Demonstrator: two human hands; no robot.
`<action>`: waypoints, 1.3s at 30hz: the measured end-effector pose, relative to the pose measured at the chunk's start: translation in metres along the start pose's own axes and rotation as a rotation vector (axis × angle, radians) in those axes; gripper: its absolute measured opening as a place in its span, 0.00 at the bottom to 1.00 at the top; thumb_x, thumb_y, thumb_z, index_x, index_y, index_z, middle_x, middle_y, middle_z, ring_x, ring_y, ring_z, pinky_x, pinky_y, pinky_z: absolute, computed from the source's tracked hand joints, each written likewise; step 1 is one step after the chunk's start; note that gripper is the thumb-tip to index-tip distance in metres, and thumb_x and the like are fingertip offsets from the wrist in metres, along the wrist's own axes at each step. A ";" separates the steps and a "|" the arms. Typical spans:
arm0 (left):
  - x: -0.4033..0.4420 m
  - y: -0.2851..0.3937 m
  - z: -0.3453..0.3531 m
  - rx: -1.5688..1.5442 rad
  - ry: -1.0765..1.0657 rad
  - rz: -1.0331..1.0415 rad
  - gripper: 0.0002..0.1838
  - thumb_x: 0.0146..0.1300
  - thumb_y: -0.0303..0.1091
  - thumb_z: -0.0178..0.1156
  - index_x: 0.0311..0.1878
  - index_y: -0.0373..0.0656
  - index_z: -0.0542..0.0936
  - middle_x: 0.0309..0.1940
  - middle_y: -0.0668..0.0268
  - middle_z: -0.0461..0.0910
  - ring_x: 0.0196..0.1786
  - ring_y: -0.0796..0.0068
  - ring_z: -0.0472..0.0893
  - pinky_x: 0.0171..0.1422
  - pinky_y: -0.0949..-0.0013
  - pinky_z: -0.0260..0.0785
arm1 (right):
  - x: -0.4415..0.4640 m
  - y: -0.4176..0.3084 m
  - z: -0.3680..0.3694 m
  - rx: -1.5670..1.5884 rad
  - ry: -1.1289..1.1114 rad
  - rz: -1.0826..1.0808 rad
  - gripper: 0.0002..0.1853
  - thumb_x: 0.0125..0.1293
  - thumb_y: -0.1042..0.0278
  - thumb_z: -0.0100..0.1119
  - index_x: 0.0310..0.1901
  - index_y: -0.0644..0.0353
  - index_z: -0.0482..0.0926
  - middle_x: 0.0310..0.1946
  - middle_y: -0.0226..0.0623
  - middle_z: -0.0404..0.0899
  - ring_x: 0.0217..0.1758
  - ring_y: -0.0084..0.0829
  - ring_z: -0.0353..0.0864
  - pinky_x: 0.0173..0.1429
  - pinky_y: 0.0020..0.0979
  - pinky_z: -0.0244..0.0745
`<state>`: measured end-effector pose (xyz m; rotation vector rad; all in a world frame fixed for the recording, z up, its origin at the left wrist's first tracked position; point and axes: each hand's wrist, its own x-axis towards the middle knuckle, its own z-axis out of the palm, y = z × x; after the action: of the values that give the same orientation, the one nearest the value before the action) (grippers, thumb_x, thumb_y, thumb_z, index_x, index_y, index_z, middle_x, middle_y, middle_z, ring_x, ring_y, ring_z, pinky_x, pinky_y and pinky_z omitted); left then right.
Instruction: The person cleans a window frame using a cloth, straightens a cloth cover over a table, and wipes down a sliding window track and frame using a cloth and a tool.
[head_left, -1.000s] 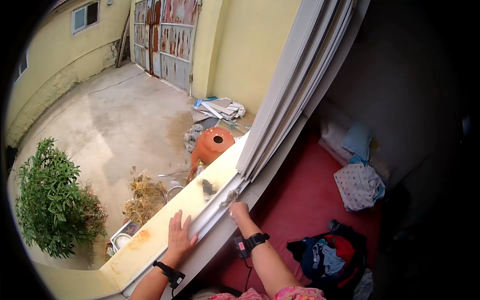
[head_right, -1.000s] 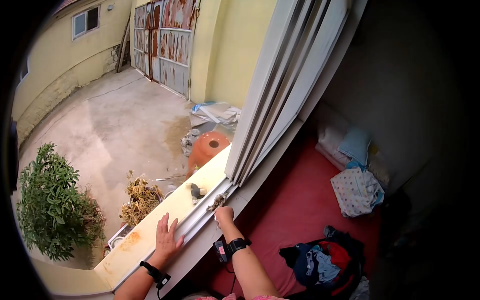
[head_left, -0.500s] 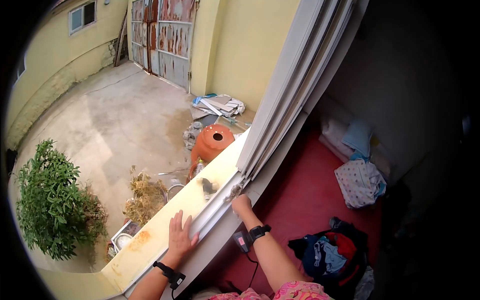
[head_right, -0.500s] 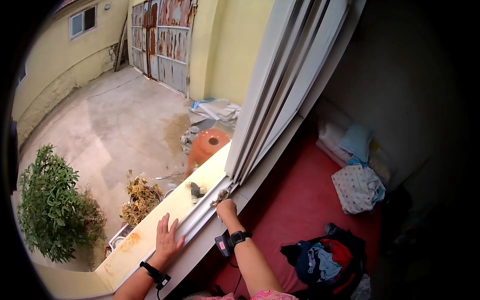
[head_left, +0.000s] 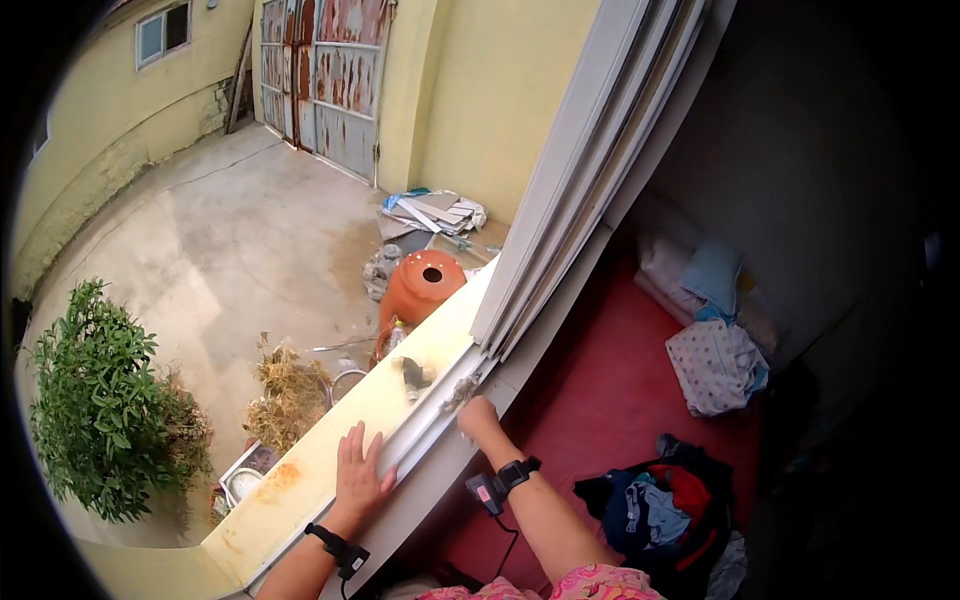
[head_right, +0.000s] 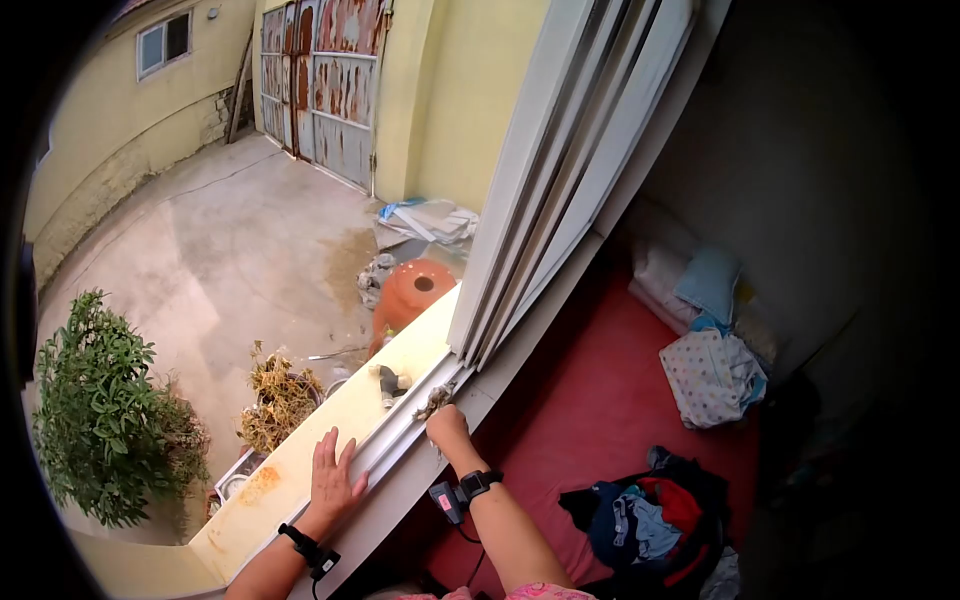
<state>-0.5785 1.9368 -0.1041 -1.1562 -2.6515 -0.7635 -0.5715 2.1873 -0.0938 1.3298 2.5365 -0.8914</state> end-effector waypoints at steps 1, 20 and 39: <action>0.000 -0.001 0.000 0.002 0.001 0.001 0.32 0.48 0.42 0.61 0.58 0.40 0.67 0.63 0.48 0.53 0.65 0.48 0.54 0.69 0.50 0.47 | 0.007 0.001 -0.002 -0.004 0.001 -0.002 0.11 0.54 0.71 0.52 0.35 0.69 0.79 0.38 0.58 0.77 0.46 0.45 0.78 0.51 0.36 0.72; -0.001 -0.003 0.003 0.014 0.020 0.025 0.32 0.48 0.42 0.61 0.57 0.40 0.68 0.63 0.48 0.54 0.65 0.48 0.55 0.69 0.50 0.47 | -0.043 -0.006 0.000 -0.084 -0.053 -0.158 0.11 0.55 0.71 0.50 0.33 0.70 0.78 0.31 0.56 0.79 0.38 0.46 0.81 0.42 0.39 0.76; 0.000 -0.004 0.005 -0.002 0.035 0.011 0.32 0.48 0.42 0.62 0.57 0.40 0.68 0.62 0.48 0.55 0.65 0.49 0.55 0.69 0.50 0.47 | -0.022 -0.009 -0.004 -0.159 -0.064 -0.109 0.13 0.54 0.70 0.53 0.39 0.69 0.78 0.40 0.56 0.77 0.46 0.48 0.78 0.48 0.39 0.74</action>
<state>-0.5806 1.9368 -0.1097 -1.1460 -2.6143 -0.7774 -0.5649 2.1703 -0.0784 1.1094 2.5898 -0.7199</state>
